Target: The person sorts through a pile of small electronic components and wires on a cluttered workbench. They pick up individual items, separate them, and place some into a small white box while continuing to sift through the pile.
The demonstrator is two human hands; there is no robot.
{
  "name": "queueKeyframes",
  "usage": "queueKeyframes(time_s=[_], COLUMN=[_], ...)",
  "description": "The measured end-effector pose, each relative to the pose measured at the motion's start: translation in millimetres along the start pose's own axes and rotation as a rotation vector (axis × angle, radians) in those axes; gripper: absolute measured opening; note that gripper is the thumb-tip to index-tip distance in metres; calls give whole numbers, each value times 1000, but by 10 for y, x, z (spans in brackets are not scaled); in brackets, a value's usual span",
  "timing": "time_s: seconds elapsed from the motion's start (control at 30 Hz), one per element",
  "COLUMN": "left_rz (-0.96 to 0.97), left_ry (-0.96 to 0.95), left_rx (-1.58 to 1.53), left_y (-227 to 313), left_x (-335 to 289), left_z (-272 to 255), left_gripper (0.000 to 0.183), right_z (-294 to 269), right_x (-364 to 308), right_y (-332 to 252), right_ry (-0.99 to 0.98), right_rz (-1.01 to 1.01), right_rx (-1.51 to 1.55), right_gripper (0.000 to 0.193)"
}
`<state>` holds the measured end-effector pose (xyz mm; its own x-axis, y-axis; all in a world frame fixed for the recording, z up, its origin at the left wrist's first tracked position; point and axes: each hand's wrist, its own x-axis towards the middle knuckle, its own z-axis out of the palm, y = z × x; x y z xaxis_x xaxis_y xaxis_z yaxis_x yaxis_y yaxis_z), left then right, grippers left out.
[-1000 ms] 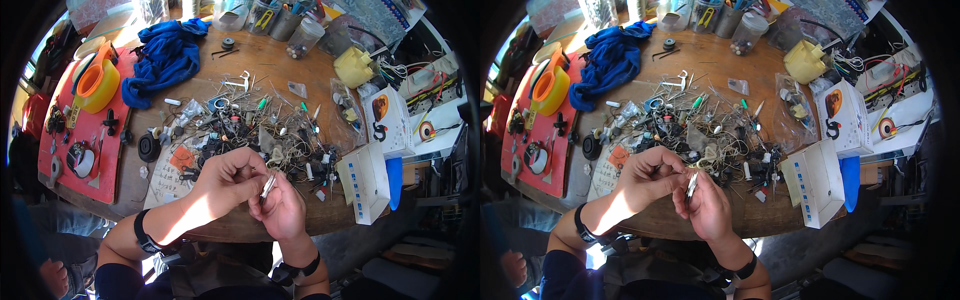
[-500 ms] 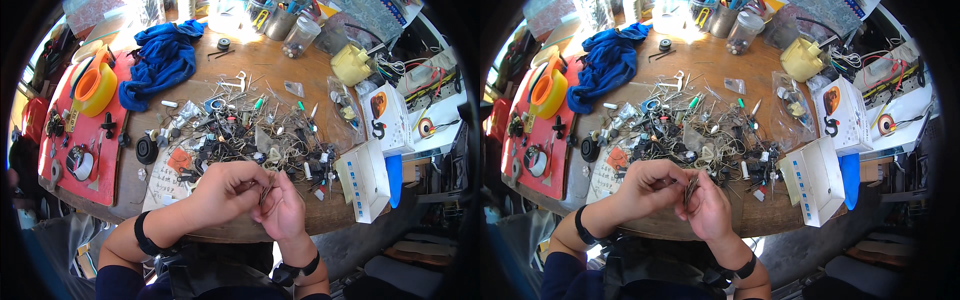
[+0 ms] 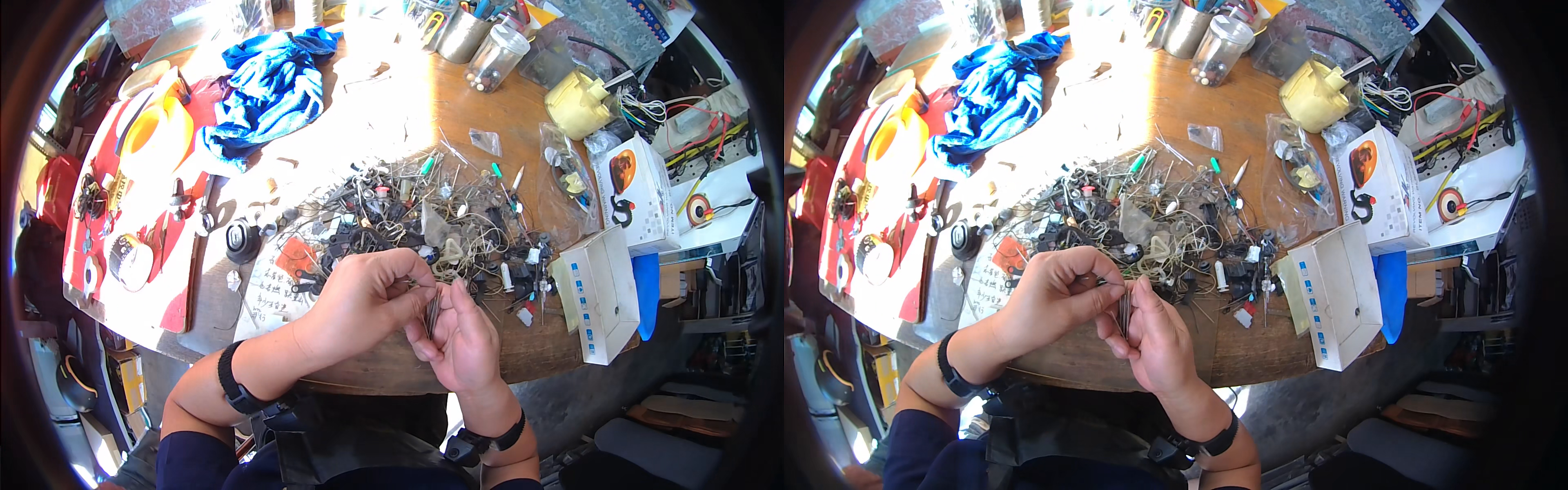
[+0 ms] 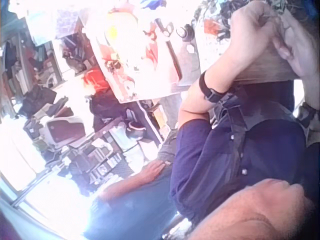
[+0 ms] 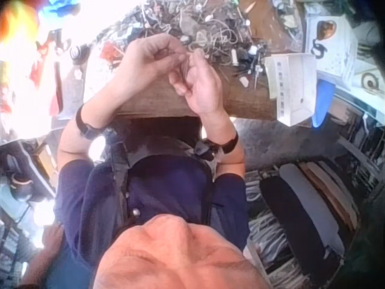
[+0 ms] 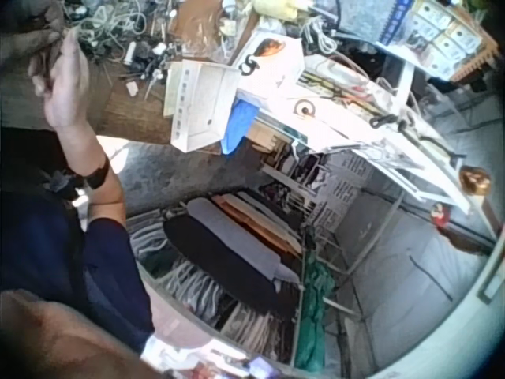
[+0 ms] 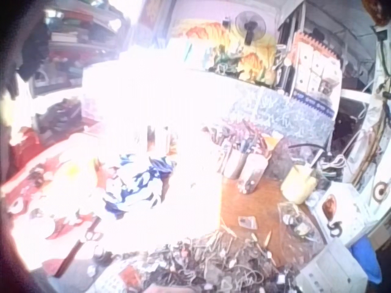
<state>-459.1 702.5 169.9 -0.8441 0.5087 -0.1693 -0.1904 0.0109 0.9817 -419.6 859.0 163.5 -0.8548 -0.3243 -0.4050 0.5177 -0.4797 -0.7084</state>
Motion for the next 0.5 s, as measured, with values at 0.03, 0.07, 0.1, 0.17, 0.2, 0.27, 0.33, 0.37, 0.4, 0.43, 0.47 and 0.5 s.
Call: queueKeyframes(time_s=[0.03,0.07,0.1,0.17,0.2,0.27,0.33,0.37,0.4,0.43,0.47,0.5], left_rz=[-28,-55,34,172,196,239,224,357,507,635,579,556], left_ry=[-2,-4,58,177,200,107,3,0,-18,-38,-48,-68], left_rx=[-66,-133,-138,-135,-158,-217,-303,-84,127,327,423,389], left_y=[-4,-6,-6,4,17,46,53,49,43,37,34,29], left_x=[-5,-4,2,11,-6,-70,-86,-60,-33,-13,-33,-29], left_z=[3,8,17,34,12,-3,28,25,23,19,25,32], left_gripper=[4,4,3,3,3,3,5,7,8,10,15,15], right_z=[-3,-8,-12,-25,-33,-41,-33,-31,-28,-22,-12,2], right_x=[1,2,2,6,10,23,41,45,50,57,65,71], right_y=[7,13,18,20,17,12,18,13,9,6,11,22], right_ry=[3,14,25,13,-10,-19,24,31,52,121,120,167], right_rz=[2,0,-2,-8,-12,-11,17,25,48,81,51,32], right_rx=[-1,-7,-13,-5,8,71,172,194,214,249,230,225], right_gripper=[47,47,47,46,46,45,44,43,43,43,43,43])
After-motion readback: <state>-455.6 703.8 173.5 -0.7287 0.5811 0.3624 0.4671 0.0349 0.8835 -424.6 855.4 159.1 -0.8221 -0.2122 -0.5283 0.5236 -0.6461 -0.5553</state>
